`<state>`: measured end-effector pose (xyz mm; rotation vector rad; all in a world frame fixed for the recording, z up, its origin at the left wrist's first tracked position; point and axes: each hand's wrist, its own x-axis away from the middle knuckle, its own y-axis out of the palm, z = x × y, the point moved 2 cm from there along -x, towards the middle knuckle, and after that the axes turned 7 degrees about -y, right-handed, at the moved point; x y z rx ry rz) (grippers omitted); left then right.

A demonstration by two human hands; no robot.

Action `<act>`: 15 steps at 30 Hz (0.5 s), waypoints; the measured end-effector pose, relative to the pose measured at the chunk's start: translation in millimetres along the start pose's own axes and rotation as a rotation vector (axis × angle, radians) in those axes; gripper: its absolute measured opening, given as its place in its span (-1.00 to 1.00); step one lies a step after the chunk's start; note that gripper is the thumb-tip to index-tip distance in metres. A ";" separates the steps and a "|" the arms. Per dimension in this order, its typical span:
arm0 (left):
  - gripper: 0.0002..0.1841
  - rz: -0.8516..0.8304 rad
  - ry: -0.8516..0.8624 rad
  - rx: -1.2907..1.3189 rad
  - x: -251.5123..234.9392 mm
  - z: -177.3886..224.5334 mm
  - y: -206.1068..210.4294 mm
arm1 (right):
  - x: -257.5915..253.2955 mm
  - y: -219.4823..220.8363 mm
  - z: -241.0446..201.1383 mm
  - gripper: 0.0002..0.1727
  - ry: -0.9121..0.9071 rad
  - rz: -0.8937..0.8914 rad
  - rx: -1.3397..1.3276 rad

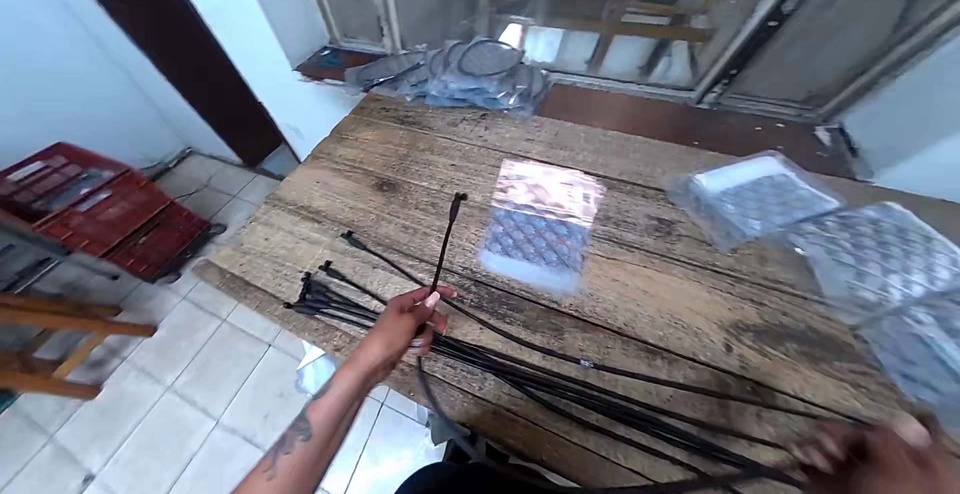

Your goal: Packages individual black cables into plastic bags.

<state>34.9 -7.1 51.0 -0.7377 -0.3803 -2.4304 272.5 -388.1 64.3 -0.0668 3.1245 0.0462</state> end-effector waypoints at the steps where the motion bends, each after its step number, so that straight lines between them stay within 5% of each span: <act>1: -0.63 -0.077 0.010 -0.161 4.1 9.0 -2.3 | 4.0 40.7 -19.5 -0.54 -0.073 -0.089 0.062; 3: -0.63 -0.212 0.034 -0.453 10.0 16.4 3.3 | 12.7 108.1 -42.4 -0.34 -0.270 -0.294 0.251; 6: -0.64 -0.323 0.120 -0.764 13.1 10.7 19.2 | 24.8 175.9 -48.2 -0.45 -0.749 -0.588 0.595; 10: -0.62 -0.503 0.277 -0.907 20.7 17.4 32.2 | 40.9 194.0 -29.7 -0.61 -1.063 -0.883 0.792; 15: -0.59 0.062 0.288 -0.706 21.8 -8.7 18.2 | 52.9 154.0 7.5 -0.53 -0.938 -0.998 0.789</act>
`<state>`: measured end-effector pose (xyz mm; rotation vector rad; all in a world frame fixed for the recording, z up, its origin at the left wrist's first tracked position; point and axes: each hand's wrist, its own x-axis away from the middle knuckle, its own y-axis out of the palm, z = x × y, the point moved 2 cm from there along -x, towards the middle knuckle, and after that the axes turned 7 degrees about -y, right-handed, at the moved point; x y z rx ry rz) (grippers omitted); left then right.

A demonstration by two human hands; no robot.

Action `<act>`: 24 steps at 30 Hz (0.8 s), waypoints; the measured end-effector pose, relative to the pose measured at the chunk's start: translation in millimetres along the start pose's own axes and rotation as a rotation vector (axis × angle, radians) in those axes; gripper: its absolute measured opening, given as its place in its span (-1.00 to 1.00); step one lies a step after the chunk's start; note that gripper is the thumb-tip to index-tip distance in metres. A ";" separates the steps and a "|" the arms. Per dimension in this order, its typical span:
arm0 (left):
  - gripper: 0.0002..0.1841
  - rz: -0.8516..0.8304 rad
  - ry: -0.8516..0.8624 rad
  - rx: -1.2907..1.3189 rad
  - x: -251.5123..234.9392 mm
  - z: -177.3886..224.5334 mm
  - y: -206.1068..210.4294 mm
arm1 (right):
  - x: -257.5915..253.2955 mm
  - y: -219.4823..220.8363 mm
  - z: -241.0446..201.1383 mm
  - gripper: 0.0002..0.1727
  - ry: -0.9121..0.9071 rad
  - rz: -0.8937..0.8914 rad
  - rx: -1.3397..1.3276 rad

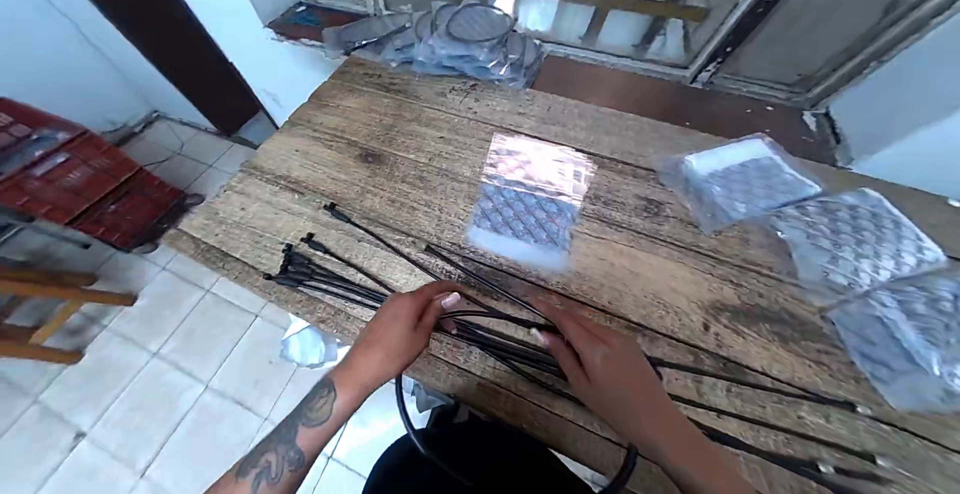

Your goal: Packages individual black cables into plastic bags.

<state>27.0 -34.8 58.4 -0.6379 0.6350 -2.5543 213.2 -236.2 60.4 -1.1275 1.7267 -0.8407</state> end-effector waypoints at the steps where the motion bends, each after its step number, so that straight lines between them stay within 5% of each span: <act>1: -0.57 0.105 -0.028 0.121 9.7 -17.3 12.1 | 11.4 1.2 2.3 -0.41 0.016 0.000 -0.002; 5: -0.59 0.286 0.052 0.634 37.7 -44.2 83.9 | 47.8 -2.9 0.7 0.40 0.110 -0.054 0.094; 9: -0.67 0.493 0.010 0.723 -6.9 14.5 114.2 | 68.4 -4.8 -19.5 0.73 0.365 -0.258 -0.214; 13: -0.58 0.295 0.081 0.486 -54.2 62.4 122.5 | 79.7 11.7 -12.4 0.55 0.541 -0.084 -0.490; 17: -0.65 -0.077 0.175 -0.217 -150.7 40.6 59.3 | 92.6 3.3 19.6 0.34 0.742 -0.007 -0.253; 20: -0.74 -0.047 0.252 -0.340 -213.2 0.6 22.4 | 101.4 -8.5 33.2 0.14 0.747 -0.102 -0.051; 24: -0.84 0.098 0.392 -0.263 -249.6 -26.6 33.4 | 91.8 -14.9 34.6 0.01 0.725 -0.178 -0.069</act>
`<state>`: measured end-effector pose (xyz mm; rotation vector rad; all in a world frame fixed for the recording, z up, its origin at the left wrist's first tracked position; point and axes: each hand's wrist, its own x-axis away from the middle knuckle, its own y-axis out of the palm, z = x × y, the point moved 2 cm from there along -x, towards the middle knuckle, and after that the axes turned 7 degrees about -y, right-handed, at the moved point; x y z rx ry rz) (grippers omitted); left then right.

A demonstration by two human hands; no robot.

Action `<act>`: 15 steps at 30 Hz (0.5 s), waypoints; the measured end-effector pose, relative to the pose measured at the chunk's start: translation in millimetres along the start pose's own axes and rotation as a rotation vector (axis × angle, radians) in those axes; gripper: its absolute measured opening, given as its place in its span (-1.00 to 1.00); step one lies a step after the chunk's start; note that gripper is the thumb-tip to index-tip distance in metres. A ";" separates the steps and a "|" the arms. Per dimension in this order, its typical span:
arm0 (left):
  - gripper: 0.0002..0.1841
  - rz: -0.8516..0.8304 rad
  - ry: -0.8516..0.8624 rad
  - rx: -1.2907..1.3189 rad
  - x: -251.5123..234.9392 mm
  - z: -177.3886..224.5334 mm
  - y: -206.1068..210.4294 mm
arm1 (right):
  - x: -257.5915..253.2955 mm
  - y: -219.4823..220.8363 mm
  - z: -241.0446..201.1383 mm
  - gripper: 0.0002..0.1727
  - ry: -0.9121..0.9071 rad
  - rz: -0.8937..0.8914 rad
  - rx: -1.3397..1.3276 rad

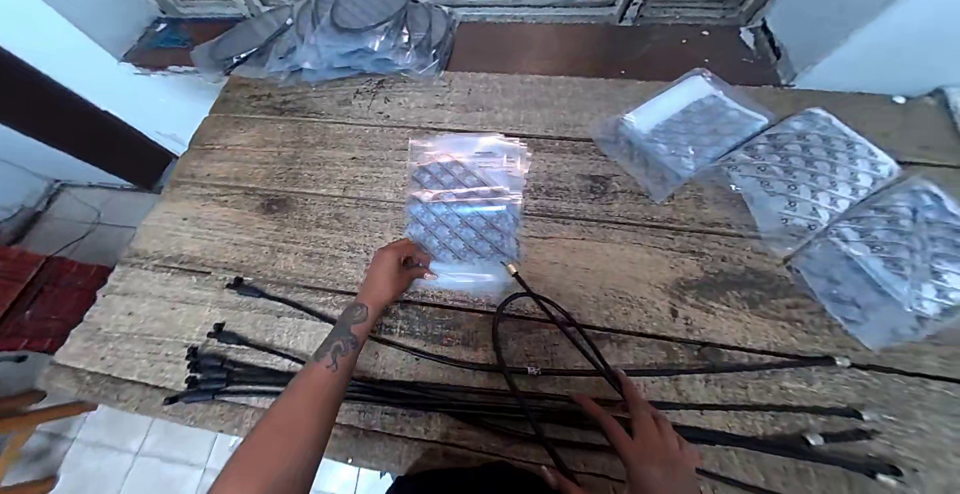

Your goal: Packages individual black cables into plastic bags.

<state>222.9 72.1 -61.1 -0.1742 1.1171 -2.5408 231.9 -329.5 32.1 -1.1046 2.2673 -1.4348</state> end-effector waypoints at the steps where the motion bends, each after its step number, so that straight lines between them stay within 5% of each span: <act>1: -0.89 0.028 -0.007 -0.003 -1.2 0.8 3.0 | -2.4 -1.1 -3.9 0.00 -0.004 -0.015 -0.010; 10: -0.80 -0.028 0.101 -0.101 9.7 15.0 11.8 | -4.1 -9.5 -18.8 -0.02 -0.038 -0.044 0.020; 15: -0.94 -0.001 0.022 -0.014 9.0 29.6 3.3 | 13.6 -14.1 -28.1 -0.05 -0.050 -0.007 0.017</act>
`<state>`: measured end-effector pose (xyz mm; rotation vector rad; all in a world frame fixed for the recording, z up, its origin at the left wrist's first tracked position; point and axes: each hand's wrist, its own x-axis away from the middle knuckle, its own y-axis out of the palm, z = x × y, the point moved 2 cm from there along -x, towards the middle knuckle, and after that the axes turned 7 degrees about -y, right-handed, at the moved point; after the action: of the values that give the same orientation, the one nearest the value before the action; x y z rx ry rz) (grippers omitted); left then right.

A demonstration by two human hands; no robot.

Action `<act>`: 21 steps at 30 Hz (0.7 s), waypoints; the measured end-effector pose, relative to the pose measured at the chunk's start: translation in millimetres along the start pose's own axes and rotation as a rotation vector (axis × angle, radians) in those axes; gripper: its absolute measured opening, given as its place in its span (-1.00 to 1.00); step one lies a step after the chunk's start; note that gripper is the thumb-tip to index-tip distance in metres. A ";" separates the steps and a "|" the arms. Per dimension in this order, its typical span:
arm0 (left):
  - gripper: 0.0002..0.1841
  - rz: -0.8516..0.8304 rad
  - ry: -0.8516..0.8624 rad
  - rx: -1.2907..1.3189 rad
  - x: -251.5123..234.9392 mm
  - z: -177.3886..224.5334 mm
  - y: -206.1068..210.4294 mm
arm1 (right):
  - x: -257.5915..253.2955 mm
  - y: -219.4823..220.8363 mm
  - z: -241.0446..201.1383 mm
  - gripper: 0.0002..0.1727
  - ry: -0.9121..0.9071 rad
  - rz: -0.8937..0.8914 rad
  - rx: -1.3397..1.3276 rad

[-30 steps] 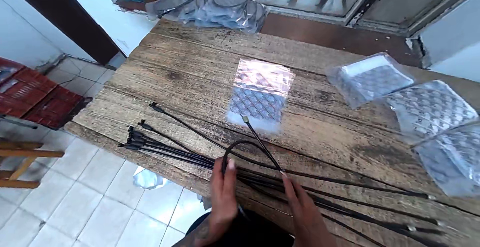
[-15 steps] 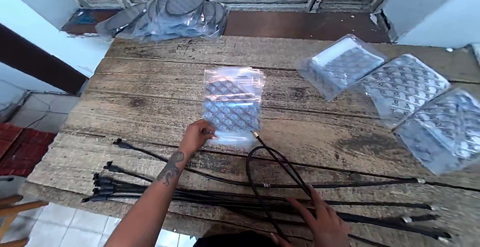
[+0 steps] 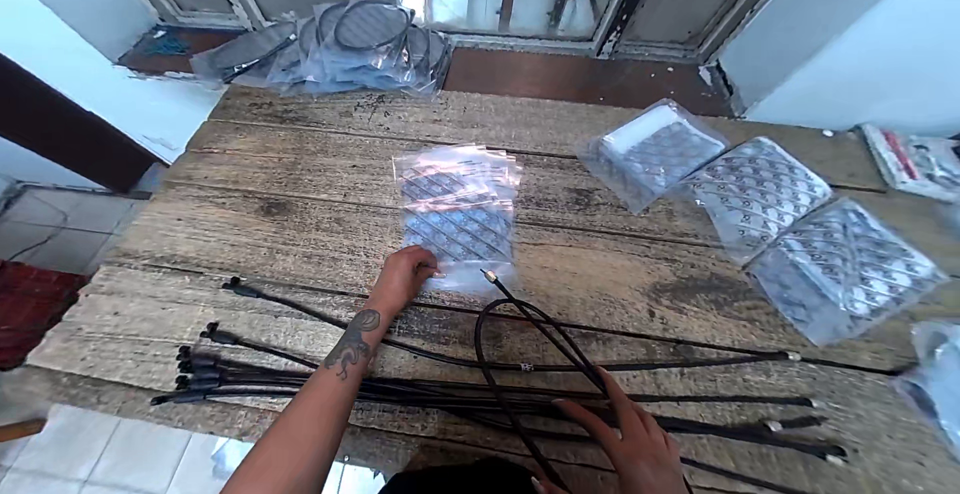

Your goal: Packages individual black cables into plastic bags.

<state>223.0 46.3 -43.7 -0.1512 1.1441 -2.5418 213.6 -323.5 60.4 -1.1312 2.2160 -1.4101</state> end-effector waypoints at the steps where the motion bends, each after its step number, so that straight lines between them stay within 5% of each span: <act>1: -0.92 0.003 -0.004 0.034 1.3 7.8 -6.7 | 4.7 -0.8 -1.6 -0.06 0.001 0.010 0.000; 5: -0.84 0.019 0.099 -0.131 24.9 36.0 -23.1 | 24.7 -1.8 -8.7 -0.09 0.018 -0.022 0.015; 12: -0.65 0.307 0.412 -0.481 98.3 21.7 -4.8 | 30.3 9.4 -32.4 -0.12 -0.125 -0.079 0.032; 14: -0.60 0.359 0.461 -0.523 119.5 46.9 7.4 | 16.6 21.8 -25.4 -0.13 -0.112 0.036 0.001; 17: -0.56 0.310 0.475 -0.512 138.2 87.0 29.1 | -1.8 44.4 -6.1 -0.18 -0.002 0.269 -0.058; 21: -0.58 0.109 0.480 -0.419 150.1 116.6 46.7 | 4.2 64.0 -26.0 -0.35 0.066 0.276 -0.148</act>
<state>122.9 -117.9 -7.2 0.4310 1.7996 -2.2679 165.6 -296.1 18.6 -0.7904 2.4452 -1.2025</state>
